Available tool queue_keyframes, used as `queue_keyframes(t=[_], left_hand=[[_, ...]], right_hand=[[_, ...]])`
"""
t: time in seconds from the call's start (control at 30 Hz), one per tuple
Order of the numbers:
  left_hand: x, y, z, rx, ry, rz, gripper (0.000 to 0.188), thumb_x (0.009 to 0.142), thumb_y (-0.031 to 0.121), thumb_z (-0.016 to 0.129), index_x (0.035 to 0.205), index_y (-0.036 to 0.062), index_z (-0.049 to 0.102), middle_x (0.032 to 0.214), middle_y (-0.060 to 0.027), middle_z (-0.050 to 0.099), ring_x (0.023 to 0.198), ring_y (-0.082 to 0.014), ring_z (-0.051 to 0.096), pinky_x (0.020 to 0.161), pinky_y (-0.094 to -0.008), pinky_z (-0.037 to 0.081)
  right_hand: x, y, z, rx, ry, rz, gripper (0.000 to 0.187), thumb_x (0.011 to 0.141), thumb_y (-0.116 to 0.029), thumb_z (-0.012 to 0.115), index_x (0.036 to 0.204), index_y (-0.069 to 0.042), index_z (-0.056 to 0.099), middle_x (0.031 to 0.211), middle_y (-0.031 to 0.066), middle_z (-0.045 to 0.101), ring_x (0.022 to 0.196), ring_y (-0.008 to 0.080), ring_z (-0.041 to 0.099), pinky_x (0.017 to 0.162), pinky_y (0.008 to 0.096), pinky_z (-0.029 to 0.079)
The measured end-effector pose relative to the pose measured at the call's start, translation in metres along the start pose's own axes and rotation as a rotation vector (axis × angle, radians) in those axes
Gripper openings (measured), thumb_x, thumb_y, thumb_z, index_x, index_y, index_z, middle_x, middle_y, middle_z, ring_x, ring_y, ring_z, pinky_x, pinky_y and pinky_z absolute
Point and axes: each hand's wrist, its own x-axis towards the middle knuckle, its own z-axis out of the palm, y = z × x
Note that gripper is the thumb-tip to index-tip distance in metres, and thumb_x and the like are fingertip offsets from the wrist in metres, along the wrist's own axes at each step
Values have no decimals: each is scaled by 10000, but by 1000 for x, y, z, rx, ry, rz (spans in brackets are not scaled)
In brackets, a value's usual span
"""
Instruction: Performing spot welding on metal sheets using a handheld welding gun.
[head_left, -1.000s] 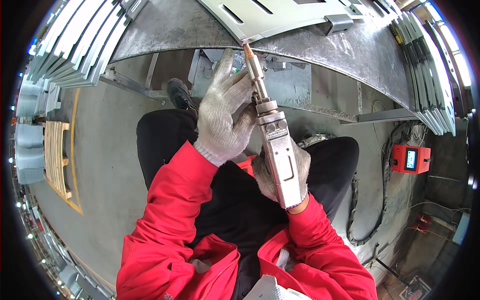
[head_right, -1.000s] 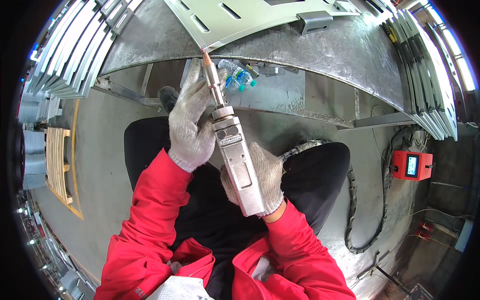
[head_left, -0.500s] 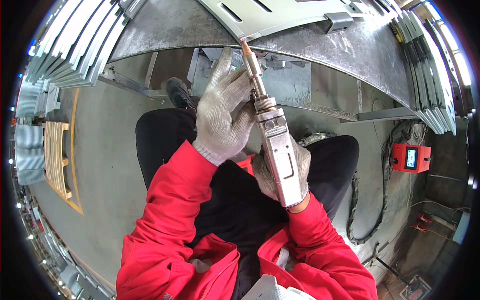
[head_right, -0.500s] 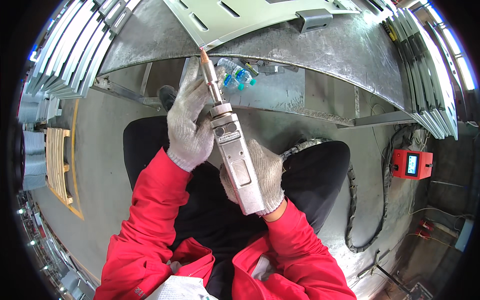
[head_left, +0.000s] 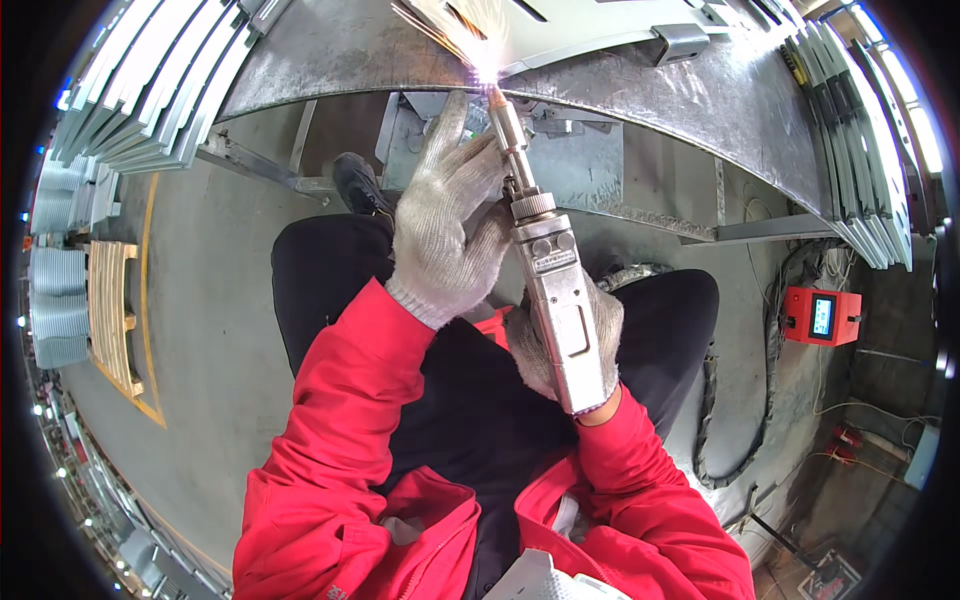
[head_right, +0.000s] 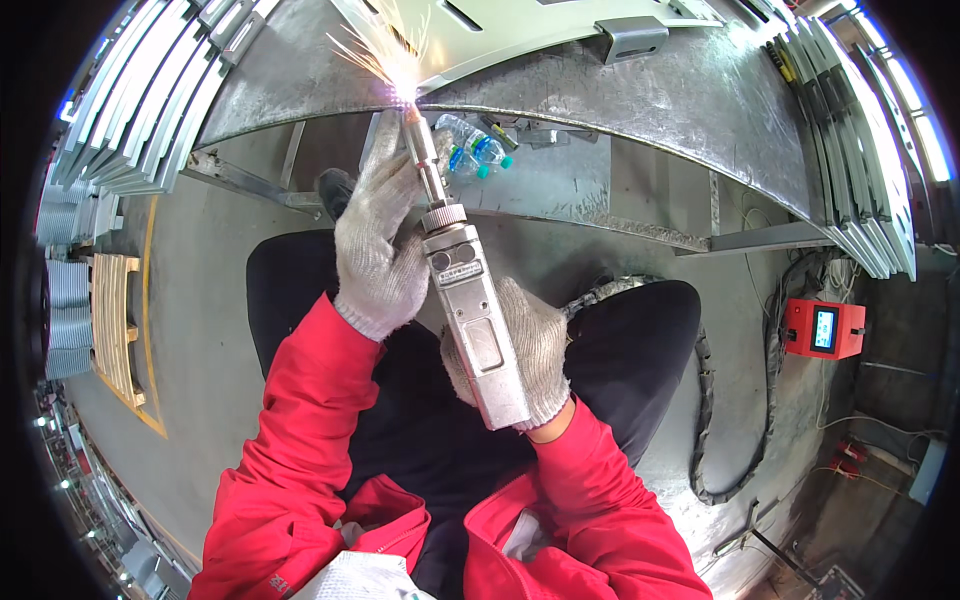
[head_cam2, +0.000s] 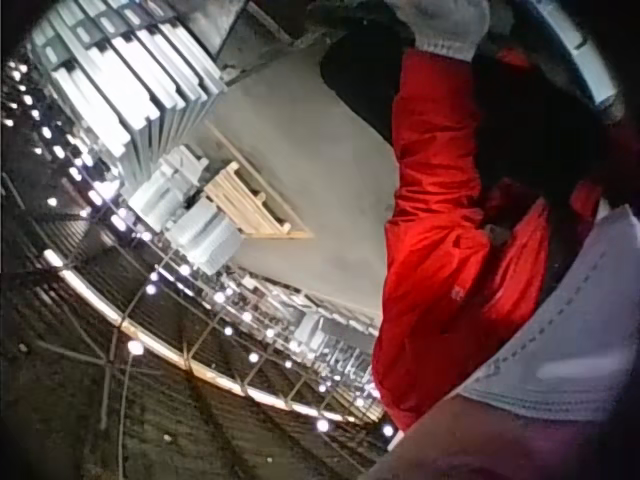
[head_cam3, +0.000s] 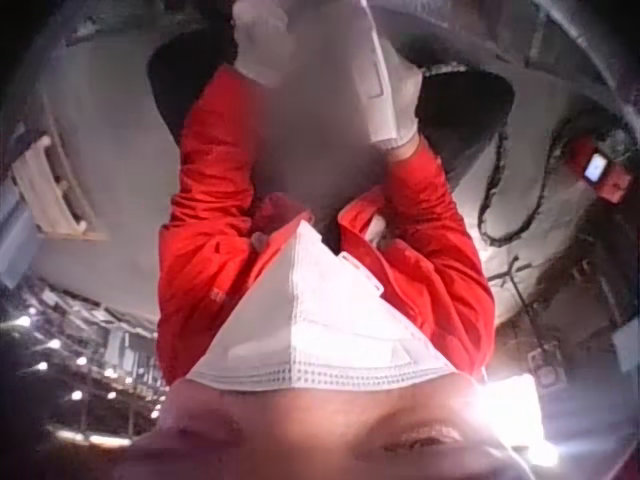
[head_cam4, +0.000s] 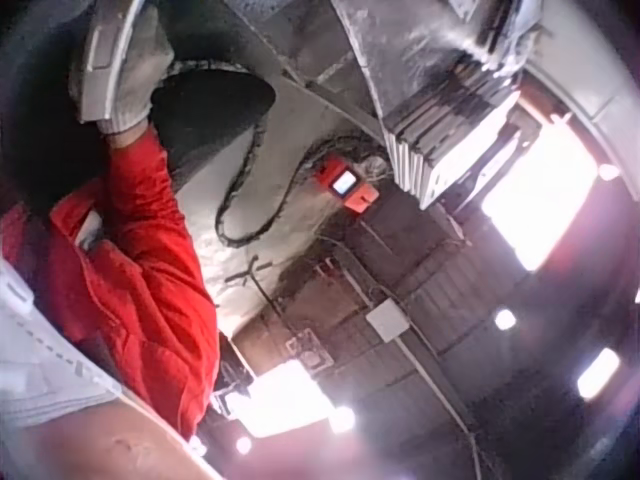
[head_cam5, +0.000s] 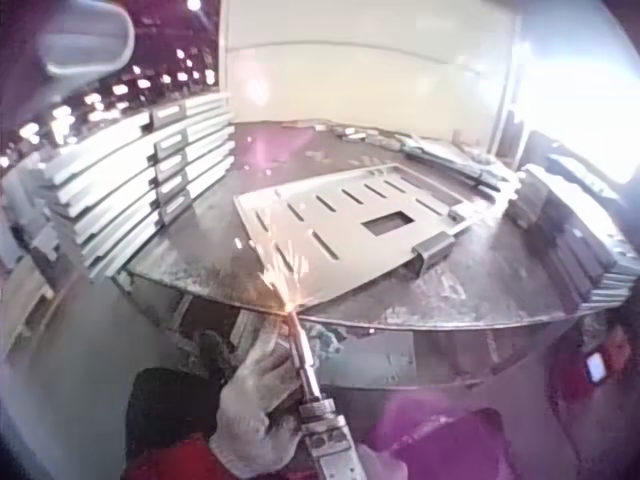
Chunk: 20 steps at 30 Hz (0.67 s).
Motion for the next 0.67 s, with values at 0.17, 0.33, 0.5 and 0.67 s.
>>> queue_keyframes(t=[0.17, 0.33, 0.5, 0.67], left_hand=[[-1, -7, 0, 10, 30, 54, 671, 724, -73, 713, 1382, 57, 710, 1407, -206, 714, 1506, -530, 479, 1227, -583, 422], [2, -8, 3, -4, 71, 137, 678, 724, -76, 712, 1386, 71, 713, 1430, -204, 705, 1521, -521, 467, 1207, -564, 447], [1, -7, 0, -11, 16, 81, 697, 763, -60, 782, 1444, 58, 696, 1569, -165, 622, 1600, -356, 413, 1209, -429, 434], [-2, -8, 0, -34, 24, 92, 717, 717, -88, 713, 1415, 76, 705, 1448, -202, 697, 1545, -506, 442, 1197, -542, 459]], right_hand=[[1, -2, -1, 9, -13, 20, 278, 704, -118, 774, 971, -94, 702, 840, 105, 639, 590, 321, 552, 537, 395, 457], [1, -1, 0, 15, 24, 1, 282, 702, -110, 775, 975, -96, 703, 847, 104, 644, 594, 317, 559, 538, 394, 460], [-4, 3, 4, 49, 52, -13, 290, 705, -104, 774, 986, -99, 706, 857, 100, 650, 594, 314, 562, 537, 391, 463], [-1, 1, 1, 11, 29, -30, 307, 707, -110, 780, 1005, -99, 711, 870, 96, 657, 593, 313, 564, 537, 389, 465]])
